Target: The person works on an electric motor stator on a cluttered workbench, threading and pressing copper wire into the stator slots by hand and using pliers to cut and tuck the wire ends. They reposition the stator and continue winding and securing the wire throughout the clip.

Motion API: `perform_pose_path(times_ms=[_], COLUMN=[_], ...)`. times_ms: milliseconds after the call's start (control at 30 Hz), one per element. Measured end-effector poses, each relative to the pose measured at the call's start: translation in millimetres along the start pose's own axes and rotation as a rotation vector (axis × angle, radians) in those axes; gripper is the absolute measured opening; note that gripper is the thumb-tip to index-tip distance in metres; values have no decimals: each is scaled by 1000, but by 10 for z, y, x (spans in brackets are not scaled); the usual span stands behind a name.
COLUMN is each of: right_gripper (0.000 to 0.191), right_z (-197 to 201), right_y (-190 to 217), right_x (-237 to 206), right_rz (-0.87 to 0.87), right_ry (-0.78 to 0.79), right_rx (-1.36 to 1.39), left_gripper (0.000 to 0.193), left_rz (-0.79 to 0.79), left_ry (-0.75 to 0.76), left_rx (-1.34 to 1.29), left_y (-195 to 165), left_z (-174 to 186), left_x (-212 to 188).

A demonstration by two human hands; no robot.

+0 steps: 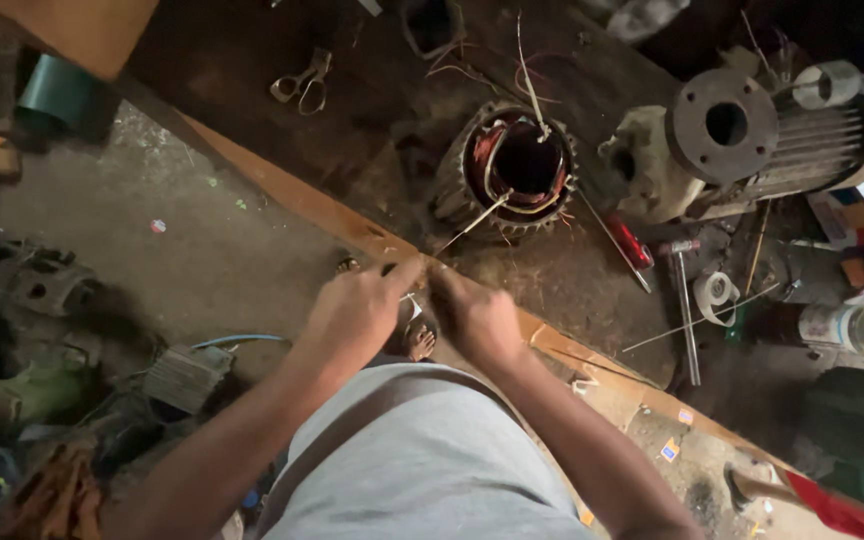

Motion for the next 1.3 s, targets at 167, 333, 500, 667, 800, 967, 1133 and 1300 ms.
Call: perform_pose_path(times_ms=[167,333,500,667,800,967,1133,1300], right_gripper=[30,21,13,31,18,35,29,12], right_z=[137,81,21,298,483,183,99,-1], right_y=[19,3,2,77,162,251,90,-68], right_x=[-7,-27,-53,-67,-80,-21,-30,-63], right_rz=[-114,-45,-128,-219,-188,-47,-105,-196], right_ry=[-153,5,-90,88,-158,67,28,65], right_rx=[-65,182,24,145,1,-162,-34,-131], left_gripper=[37,32,31,21,20,36,42,45], left_rz=[-114,-180,-93,274,283,-208,-195,-203], left_ry=[-76,-115,13,509,-46,-64,-75,-146], left_rx=[26,168,203,-713,-733,137,215,161], left_y=[-61,-97,-122,-36,80,84,49,32], left_z=[85,22,-228,-464,-226,40,88,128], left_x=[0,26,3,170,49,-49,19,-4])
Point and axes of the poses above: each hand's wrist, its own x-axis towards the middle knuckle, its own z-axis out of the back of the hand, y = z × x, the point moved 2 cm from there along x, towards the middle knuckle, and after that the axes turned 13 degrees about x, right-handed, at the moved point
